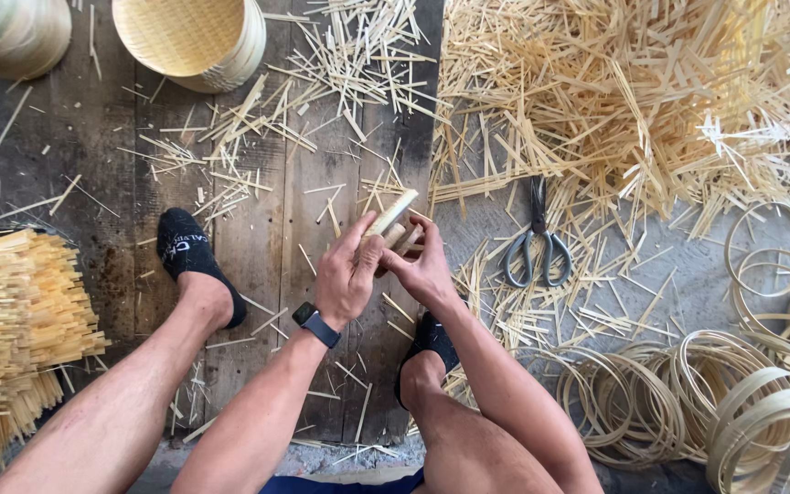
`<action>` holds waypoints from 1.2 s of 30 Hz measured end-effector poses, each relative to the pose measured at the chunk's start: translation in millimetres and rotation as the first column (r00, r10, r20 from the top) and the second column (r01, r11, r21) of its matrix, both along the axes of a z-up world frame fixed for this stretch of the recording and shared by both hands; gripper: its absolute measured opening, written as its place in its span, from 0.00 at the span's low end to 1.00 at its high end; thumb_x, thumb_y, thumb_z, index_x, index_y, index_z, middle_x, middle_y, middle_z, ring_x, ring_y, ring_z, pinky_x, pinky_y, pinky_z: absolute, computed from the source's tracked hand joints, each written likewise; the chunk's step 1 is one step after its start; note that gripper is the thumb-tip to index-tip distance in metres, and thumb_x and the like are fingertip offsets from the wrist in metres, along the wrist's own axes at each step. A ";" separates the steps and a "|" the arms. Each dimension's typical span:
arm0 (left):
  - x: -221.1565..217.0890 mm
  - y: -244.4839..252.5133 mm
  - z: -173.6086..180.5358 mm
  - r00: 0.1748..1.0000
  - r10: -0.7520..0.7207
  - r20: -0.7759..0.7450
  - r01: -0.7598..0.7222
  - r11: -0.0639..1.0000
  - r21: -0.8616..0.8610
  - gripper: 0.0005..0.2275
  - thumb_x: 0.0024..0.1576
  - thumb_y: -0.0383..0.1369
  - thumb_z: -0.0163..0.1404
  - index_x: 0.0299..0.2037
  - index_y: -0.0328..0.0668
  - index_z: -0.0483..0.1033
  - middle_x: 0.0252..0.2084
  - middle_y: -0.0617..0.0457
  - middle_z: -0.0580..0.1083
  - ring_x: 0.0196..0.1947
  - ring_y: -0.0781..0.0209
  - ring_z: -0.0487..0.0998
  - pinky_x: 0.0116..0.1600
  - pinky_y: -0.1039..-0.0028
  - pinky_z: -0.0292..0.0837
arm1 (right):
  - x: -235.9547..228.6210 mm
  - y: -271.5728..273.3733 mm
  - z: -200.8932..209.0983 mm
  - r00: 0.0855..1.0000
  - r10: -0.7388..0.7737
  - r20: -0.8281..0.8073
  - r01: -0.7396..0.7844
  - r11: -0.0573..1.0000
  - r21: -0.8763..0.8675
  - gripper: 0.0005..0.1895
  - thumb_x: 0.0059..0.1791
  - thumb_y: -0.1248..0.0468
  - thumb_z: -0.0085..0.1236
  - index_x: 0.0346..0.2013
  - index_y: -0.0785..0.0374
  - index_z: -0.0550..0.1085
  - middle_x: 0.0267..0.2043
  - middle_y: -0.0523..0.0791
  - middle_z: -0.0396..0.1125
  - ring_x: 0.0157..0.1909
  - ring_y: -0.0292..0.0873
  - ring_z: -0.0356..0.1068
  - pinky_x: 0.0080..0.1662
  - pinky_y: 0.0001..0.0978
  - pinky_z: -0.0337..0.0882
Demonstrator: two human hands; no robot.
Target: The person weaves thin bamboo strips into flat circular bases by hand, then uses a circular wooden mold as a guide to trim the excess strips with scissors.
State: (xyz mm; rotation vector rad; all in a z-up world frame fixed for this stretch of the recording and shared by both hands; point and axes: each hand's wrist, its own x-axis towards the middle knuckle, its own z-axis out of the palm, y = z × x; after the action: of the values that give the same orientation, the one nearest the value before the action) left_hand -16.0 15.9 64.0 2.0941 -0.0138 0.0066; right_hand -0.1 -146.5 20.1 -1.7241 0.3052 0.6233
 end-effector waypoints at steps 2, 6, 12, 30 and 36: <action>-4.0 -2.8 -6.7 1.000 0.019 -0.015 -0.018 0.997 0.079 0.29 0.69 0.55 0.36 0.65 0.39 0.71 0.49 0.39 0.80 0.46 0.49 0.82 0.46 0.60 0.79 | -4.2 2.3 -3.1 0.997 -0.033 -0.065 0.036 0.998 0.052 0.55 0.43 0.47 0.70 0.72 0.63 0.47 0.62 0.61 0.63 0.57 0.56 0.73 0.54 0.46 0.77; 14.1 12.3 -18.1 0.995 -0.070 0.067 0.057 0.982 0.179 0.30 0.69 0.58 0.31 0.64 0.43 0.73 0.40 0.42 0.82 0.38 0.50 0.85 0.39 0.64 0.80 | -0.1 11.3 -7.4 0.979 -0.113 -0.170 0.148 0.966 0.212 0.52 0.44 0.54 0.64 0.71 0.64 0.42 0.60 0.61 0.63 0.52 0.55 0.76 0.45 0.42 0.82; 42.3 47.1 -47.0 0.995 0.047 -0.093 -0.027 0.980 0.199 0.36 0.64 0.63 0.24 0.62 0.46 0.75 0.23 0.50 0.75 0.21 0.61 0.78 0.22 0.70 0.72 | -20.2 -26.3 -50.1 0.966 -0.101 -0.239 0.194 0.893 0.407 0.31 0.53 0.62 0.51 0.69 0.66 0.54 0.57 0.55 0.67 0.50 0.49 0.75 0.49 0.41 0.78; 40.8 123.2 -47.8 0.770 0.267 -0.580 -0.509 0.805 -0.306 0.23 0.63 0.48 0.47 0.54 0.34 0.78 0.47 0.51 0.80 0.45 0.65 0.79 0.51 0.75 0.74 | -44.9 -40.7 -61.6 0.874 -0.387 -0.293 0.420 0.906 0.058 0.25 0.58 0.49 0.41 0.44 0.68 0.77 0.27 0.45 0.69 0.24 0.38 0.70 0.27 0.30 0.69; 15.7 88.4 -87.2 0.750 0.112 -0.652 -0.457 0.801 -0.387 0.20 0.64 0.44 0.51 0.50 0.30 0.80 0.42 0.53 0.80 0.39 0.69 0.77 0.46 0.77 0.72 | -30.3 -41.4 -30.6 0.862 -0.134 0.488 0.198 0.977 -0.080 0.22 0.49 0.61 0.66 0.51 0.71 0.71 0.32 0.45 0.69 0.32 0.37 0.68 0.35 0.28 0.71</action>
State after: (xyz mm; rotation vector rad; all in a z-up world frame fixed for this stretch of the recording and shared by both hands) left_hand -0.3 104.2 -23.2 1.4343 0.6528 -0.4266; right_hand -30.3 -187.9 -10.5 -1.8872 0.1390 0.0341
